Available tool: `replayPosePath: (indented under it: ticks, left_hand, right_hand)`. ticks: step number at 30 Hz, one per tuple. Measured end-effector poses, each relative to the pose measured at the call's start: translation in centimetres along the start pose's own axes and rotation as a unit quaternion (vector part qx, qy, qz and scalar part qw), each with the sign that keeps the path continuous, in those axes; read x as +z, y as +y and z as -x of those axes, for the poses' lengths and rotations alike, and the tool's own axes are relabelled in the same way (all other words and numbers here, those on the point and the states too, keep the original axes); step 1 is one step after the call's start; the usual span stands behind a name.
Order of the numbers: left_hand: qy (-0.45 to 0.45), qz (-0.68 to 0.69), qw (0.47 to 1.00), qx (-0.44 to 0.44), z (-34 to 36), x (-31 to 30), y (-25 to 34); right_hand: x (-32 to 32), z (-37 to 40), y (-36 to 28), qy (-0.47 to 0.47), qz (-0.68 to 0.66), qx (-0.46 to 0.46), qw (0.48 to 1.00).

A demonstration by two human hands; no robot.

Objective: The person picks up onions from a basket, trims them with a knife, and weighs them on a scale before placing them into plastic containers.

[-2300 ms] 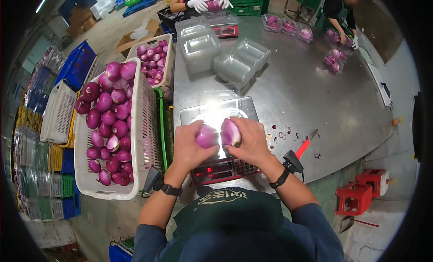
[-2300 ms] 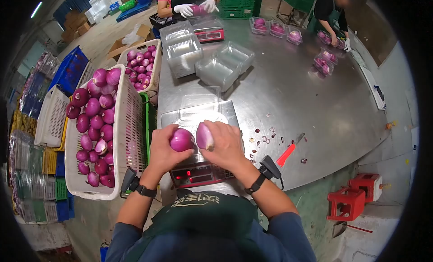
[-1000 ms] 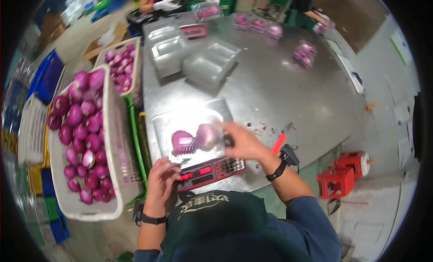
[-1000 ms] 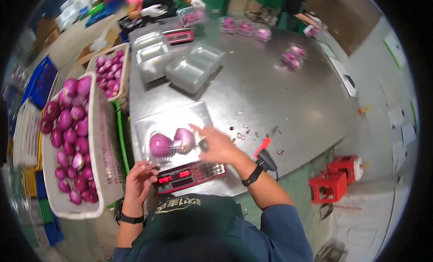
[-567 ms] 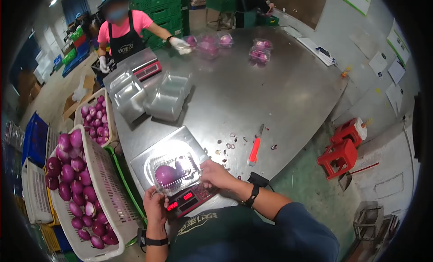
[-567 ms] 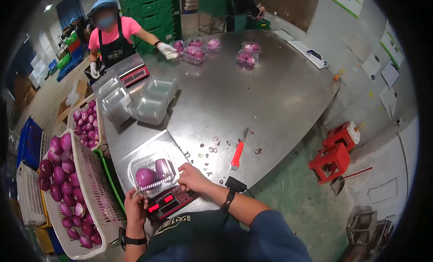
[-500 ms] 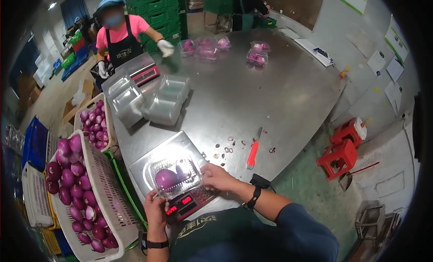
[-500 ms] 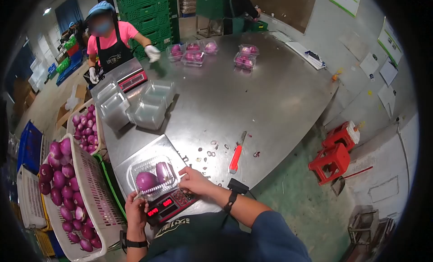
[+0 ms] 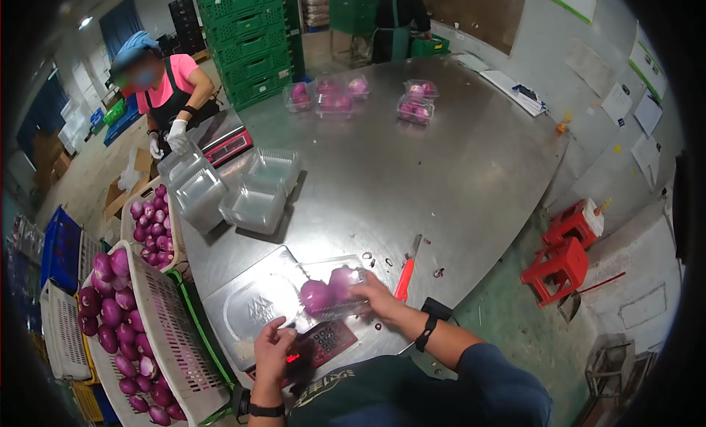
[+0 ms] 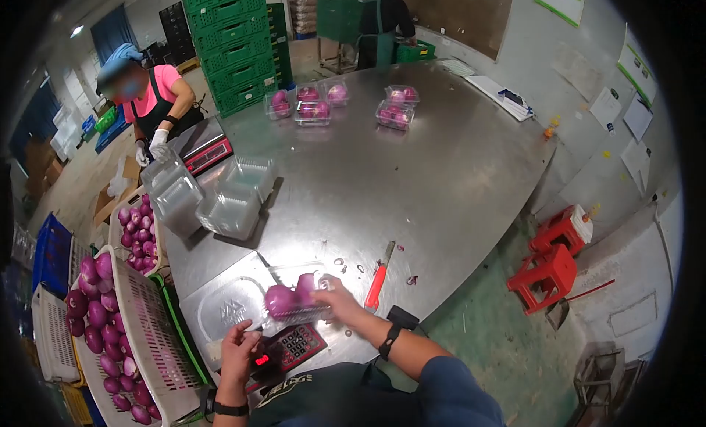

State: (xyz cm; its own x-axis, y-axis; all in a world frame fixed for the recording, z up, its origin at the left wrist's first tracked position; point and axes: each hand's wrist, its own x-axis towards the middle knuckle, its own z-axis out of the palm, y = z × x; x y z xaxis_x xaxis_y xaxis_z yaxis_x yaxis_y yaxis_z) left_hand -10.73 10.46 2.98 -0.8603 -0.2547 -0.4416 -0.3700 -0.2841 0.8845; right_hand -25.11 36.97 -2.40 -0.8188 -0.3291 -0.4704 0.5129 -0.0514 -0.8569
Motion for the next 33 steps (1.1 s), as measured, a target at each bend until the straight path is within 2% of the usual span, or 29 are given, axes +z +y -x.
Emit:
replayPosePath:
  ticks: [2,4,5,6,8,10,11,12,13,15,17,20,21,22,23,24,25,26,27,28,30,32,33]
  left_hand:
    - [0.074,-0.061,0.994,0.048,1.1,-1.1,1.3]
    - [0.118,-0.054,0.987,0.098,2.4,-3.8,1.9]
    - [0.150,-0.045,0.981,0.112,3.3,-5.4,2.3]
    - [0.182,-0.036,0.975,0.126,4.4,-7.1,2.8]
    - [0.263,-0.071,0.948,0.166,6.4,-10.6,3.7]
    - [0.364,-0.213,0.887,0.188,9.4,-11.7,7.0]
    - [0.419,-0.240,0.846,0.226,10.1,-13.5,6.9]
    - [0.471,-0.266,0.799,0.264,11.1,-16.0,6.2]
    - [0.477,-0.242,0.808,0.246,12.5,-18.5,5.7]
    - [0.484,-0.218,0.817,0.225,14.7,-22.6,4.2]
    - [0.523,-0.361,0.744,0.206,16.0,-25.0,2.8]
    - [0.506,-0.419,0.739,0.150,16.8,-25.6,2.4]
    - [0.512,-0.385,0.760,0.107,16.7,-24.4,3.6]
    - [0.509,-0.294,0.769,0.251,16.2,-36.4,-5.0]
    - [0.470,-0.333,0.802,0.157,16.8,-31.3,-1.4]
    - [0.492,-0.329,0.782,0.196,16.3,-30.5,-1.8]
    - [0.511,-0.381,0.758,0.137,16.8,-30.3,-1.2]
    - [0.520,-0.328,0.781,0.109,16.7,-27.7,1.0]
    - [0.523,-0.290,0.789,0.145,16.4,-28.8,-0.2]
    - [0.507,-0.292,0.799,0.139,16.4,-29.0,-0.2]
    - [0.505,-0.311,0.798,0.105,16.6,-28.3,0.4]
    - [0.515,-0.343,0.781,0.086,16.7,-29.1,-0.1]
    - [0.516,-0.356,0.773,0.097,16.3,-29.4,-0.5]
  right_hand:
    - [-6.4,-3.8,-1.0,-0.019,-0.049,0.035,0.998]
    - [-10.1,-7.8,-2.4,0.116,-0.069,0.006,0.991]
    - [-11.3,-10.6,-3.6,0.253,-0.054,-0.002,0.966]
    - [-14.5,-13.4,-4.8,0.241,-0.045,0.008,0.969]
    - [-18.7,-17.4,-9.4,0.232,-0.086,-0.039,0.968]
    - [-19.5,-18.9,-14.2,0.302,-0.033,-0.115,0.946]
    - [-18.9,-19.1,-16.1,0.300,-0.034,-0.112,0.947]
    - [-17.9,-19.1,-17.7,0.318,0.025,-0.139,0.938]
    - [-16.8,-19.4,-18.4,0.335,0.085,-0.167,0.924]
    - [-14.5,-20.9,-17.8,0.316,0.115,-0.184,0.924]
    - [-11.9,-22.6,-16.2,0.280,0.178,-0.225,0.916]
    - [-5.5,-23.6,-13.7,0.223,0.252,-0.275,0.901]
    - [-2.9,-23.5,-13.2,0.185,0.291,-0.304,0.888]
    - [-0.1,-22.9,-13.0,0.163,0.293,-0.302,0.893]
    - [2.8,-22.1,-13.3,0.113,0.320,-0.289,0.895]
    - [5.7,-21.8,-13.4,0.062,0.347,-0.278,0.894]
    - [8.3,-22.1,-12.9,0.036,0.349,-0.279,0.894]
    - [10.6,-22.3,-12.4,0.018,0.378,-0.306,0.874]
    - [12.8,-22.6,-11.9,0.001,0.406,-0.333,0.851]
    - [14.7,-23.1,-11.2,-0.018,0.407,-0.337,0.849]
    - [18.1,-24.2,-9.8,0.051,0.526,-0.463,0.711]
    - [20.8,-23.8,-10.9,0.125,0.617,-0.491,0.602]
    - [21.8,-23.5,-11.7,0.116,0.657,-0.474,0.574]
